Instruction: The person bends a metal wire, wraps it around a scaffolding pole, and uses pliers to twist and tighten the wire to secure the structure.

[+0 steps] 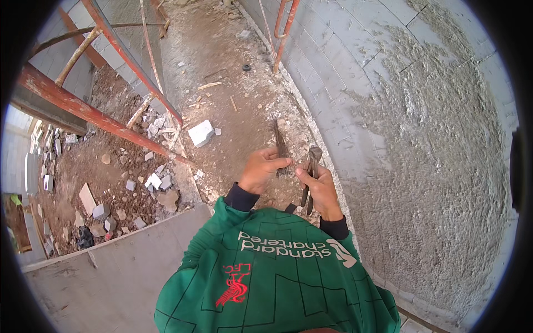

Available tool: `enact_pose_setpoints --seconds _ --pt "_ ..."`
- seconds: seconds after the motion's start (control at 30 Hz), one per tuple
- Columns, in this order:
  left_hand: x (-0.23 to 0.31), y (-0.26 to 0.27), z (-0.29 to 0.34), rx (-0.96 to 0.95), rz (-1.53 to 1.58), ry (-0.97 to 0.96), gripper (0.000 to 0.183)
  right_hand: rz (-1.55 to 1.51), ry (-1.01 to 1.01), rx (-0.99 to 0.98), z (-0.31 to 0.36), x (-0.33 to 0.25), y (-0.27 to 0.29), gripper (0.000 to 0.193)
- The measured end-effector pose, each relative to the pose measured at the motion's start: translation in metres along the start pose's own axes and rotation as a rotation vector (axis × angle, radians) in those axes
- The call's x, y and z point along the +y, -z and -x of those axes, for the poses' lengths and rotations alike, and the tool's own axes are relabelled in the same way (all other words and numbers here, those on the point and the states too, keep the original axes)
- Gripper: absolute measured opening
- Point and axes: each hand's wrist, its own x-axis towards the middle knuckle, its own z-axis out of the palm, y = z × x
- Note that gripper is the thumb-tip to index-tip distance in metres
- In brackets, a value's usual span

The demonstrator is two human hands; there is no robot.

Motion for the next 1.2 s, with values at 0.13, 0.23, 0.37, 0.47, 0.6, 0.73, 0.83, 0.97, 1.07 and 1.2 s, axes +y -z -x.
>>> enact_pose_setpoints --seconds 0.13,0.23,0.37,0.47,0.6,0.73,0.83,0.97,1.07,1.2 --pt "-0.001 0.011 0.007 0.024 -0.080 0.013 0.033 0.049 0.008 -0.020 0.003 0.006 -0.010 0.013" --pt "0.003 0.018 0.010 0.047 -0.108 0.026 0.032 0.056 -0.017 0.005 0.002 0.008 -0.010 0.013" --pt "0.003 0.020 0.016 0.055 -0.072 0.019 0.029 -0.022 -0.019 0.050 0.004 0.008 -0.007 0.016" --pt "0.005 0.021 0.018 0.046 -0.048 0.022 0.029 -0.124 -0.012 -0.006 0.007 0.005 -0.007 0.017" --pt "0.005 0.018 0.021 0.028 -0.022 0.022 0.025 -0.060 -0.060 -0.017 0.012 0.006 -0.008 0.019" --pt "0.004 0.015 0.024 0.000 0.015 0.020 0.021 0.005 -0.119 -0.050 0.017 0.007 -0.012 0.024" --pt "0.004 0.010 0.028 0.010 0.034 0.020 0.022 0.015 -0.095 -0.046 0.021 0.005 -0.018 0.023" --pt "0.005 0.005 0.031 0.007 0.042 0.021 0.026 0.017 -0.035 -0.023 0.024 0.003 -0.023 0.020" --pt "0.008 0.003 0.034 -0.003 0.023 0.000 0.030 -0.007 0.004 -0.013 0.026 0.003 -0.025 0.017" --pt "0.013 0.003 0.040 0.013 0.019 0.005 0.034 -0.078 0.014 -0.002 0.027 0.003 -0.022 0.015"
